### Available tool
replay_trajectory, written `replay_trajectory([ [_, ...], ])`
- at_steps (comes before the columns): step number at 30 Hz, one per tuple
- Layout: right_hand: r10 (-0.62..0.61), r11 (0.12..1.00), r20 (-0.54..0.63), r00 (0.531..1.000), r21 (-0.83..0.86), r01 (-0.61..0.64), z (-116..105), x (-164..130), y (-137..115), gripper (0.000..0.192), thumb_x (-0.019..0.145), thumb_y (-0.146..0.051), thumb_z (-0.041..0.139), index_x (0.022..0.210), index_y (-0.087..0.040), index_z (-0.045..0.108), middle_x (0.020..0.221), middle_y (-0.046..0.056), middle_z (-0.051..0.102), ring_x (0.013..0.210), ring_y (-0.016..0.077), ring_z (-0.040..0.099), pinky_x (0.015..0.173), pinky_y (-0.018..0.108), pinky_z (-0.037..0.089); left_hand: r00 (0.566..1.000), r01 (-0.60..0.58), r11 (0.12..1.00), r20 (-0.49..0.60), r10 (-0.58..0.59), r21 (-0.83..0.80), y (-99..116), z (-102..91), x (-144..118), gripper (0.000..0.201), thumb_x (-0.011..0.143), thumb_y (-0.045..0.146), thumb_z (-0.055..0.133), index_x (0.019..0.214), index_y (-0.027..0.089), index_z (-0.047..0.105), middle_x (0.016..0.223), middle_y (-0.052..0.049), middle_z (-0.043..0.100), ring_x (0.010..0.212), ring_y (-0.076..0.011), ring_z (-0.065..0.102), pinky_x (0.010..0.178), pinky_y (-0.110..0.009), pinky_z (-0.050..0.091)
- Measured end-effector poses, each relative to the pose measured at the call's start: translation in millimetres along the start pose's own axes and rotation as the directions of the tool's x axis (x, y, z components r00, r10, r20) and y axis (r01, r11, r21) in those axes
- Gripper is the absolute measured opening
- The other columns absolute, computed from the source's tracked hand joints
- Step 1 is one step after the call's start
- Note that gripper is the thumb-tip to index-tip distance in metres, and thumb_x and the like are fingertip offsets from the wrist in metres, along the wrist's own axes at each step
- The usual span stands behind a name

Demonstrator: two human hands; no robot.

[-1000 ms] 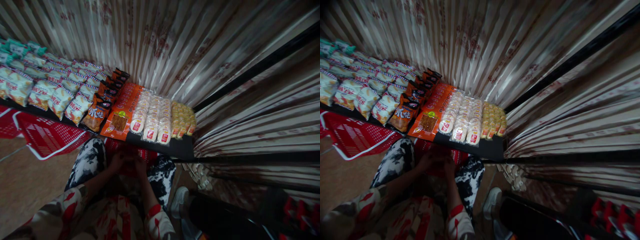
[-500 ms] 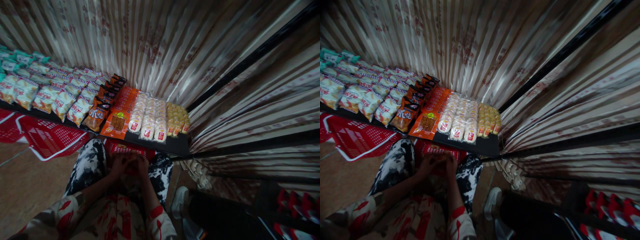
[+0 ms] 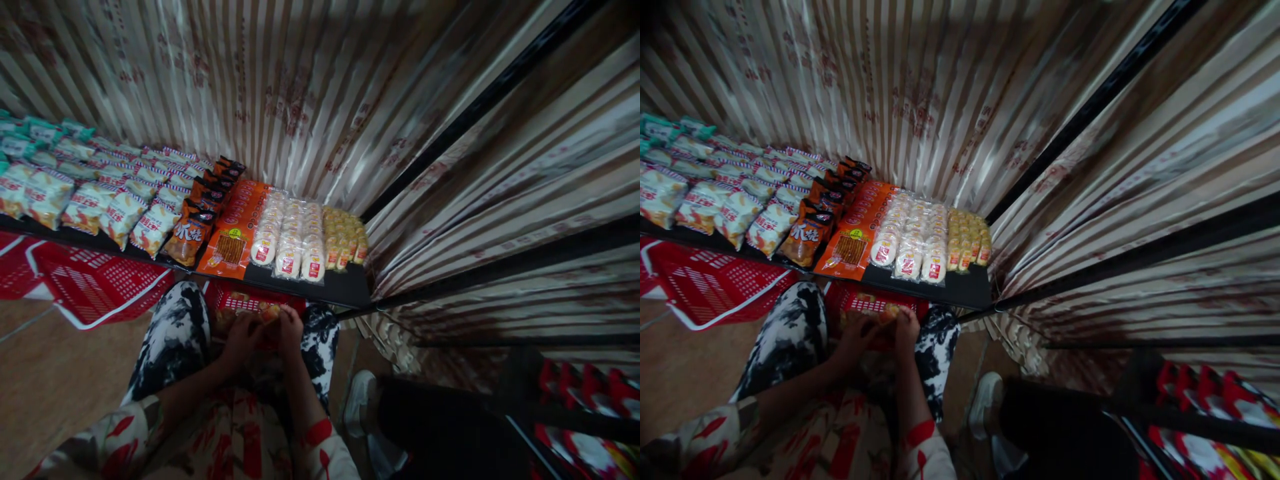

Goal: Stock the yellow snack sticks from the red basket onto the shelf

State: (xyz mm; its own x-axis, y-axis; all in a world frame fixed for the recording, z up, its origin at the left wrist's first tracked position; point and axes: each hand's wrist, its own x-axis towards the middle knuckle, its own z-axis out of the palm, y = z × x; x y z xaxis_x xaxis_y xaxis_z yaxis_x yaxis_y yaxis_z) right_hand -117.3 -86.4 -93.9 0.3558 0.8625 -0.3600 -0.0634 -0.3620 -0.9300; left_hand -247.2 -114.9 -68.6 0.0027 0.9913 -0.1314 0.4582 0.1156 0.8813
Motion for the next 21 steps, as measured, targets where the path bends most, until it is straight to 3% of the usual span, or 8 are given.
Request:
replay_trajectory([
  [4, -0.006, 0.976, -0.007, 1.000, 0.218, 0.007, 0, -5, -13, 0.030, 0.063, -0.037, 0.061, 0.086, -0.018, 0.060, 0.076, 0.002, 0.067, 0.067, 0.0173, 0.062, 0.063, 0.029, 0.051, 0.993, 0.034, 0.974, -0.102, -0.058, -0.224, 11, -2.0, -3, 0.029, 0.078, 0.034, 0.053, 0.101, 0.016, 0.050, 0.086, -0.004, 0.062, 0.082, -0.0196, 0.060, 0.080, -0.035, 0.048],
  [7, 0.008, 0.956, 0.002, 1.000, 0.294, -0.008, 1, -8, -20, 0.030, 0.060, -0.036, 0.065, 0.082, -0.018, 0.060, 0.069, 0.000, 0.066, 0.062, 0.0156, 0.060, 0.061, 0.029, 0.050, 0.990, 0.067, 0.955, -0.103, -0.100, -0.288, 21, -7.8, -4, 0.040, 0.079, 0.038, 0.051, 0.112, 0.015, 0.046, 0.071, 0.001, 0.061, 0.068, -0.0187, 0.061, 0.070, -0.034, 0.049],
  [15, -0.077, 0.952, -0.022, 0.997, 0.295, 0.080, 1, -12, -40, 0.023, 0.058, -0.032, 0.066, 0.076, -0.017, 0.062, 0.069, 0.000, 0.066, 0.062, 0.0138, 0.059, 0.060, 0.026, 0.047, 0.999, -0.006, 0.990, -0.041, 0.000, -0.139, 37, -16.2, -1, 0.024, 0.078, 0.032, 0.050, 0.093, 0.017, 0.058, 0.076, -0.002, 0.062, 0.074, -0.0179, 0.059, 0.072, -0.032, 0.048],
  [21, -0.149, 0.951, 0.017, 0.989, 0.275, 0.139, 0, -19, -59, 0.022, 0.058, -0.032, 0.065, 0.075, -0.017, 0.063, 0.070, 0.000, 0.067, 0.063, 0.0139, 0.059, 0.062, 0.026, 0.048, 0.984, -0.026, 0.997, -0.180, 0.013, -0.071, 35, -9.7, 2, 0.027, 0.074, 0.028, 0.051, 0.098, 0.016, 0.057, 0.098, -0.008, 0.060, 0.094, -0.0220, 0.057, 0.088, -0.039, 0.045],
])
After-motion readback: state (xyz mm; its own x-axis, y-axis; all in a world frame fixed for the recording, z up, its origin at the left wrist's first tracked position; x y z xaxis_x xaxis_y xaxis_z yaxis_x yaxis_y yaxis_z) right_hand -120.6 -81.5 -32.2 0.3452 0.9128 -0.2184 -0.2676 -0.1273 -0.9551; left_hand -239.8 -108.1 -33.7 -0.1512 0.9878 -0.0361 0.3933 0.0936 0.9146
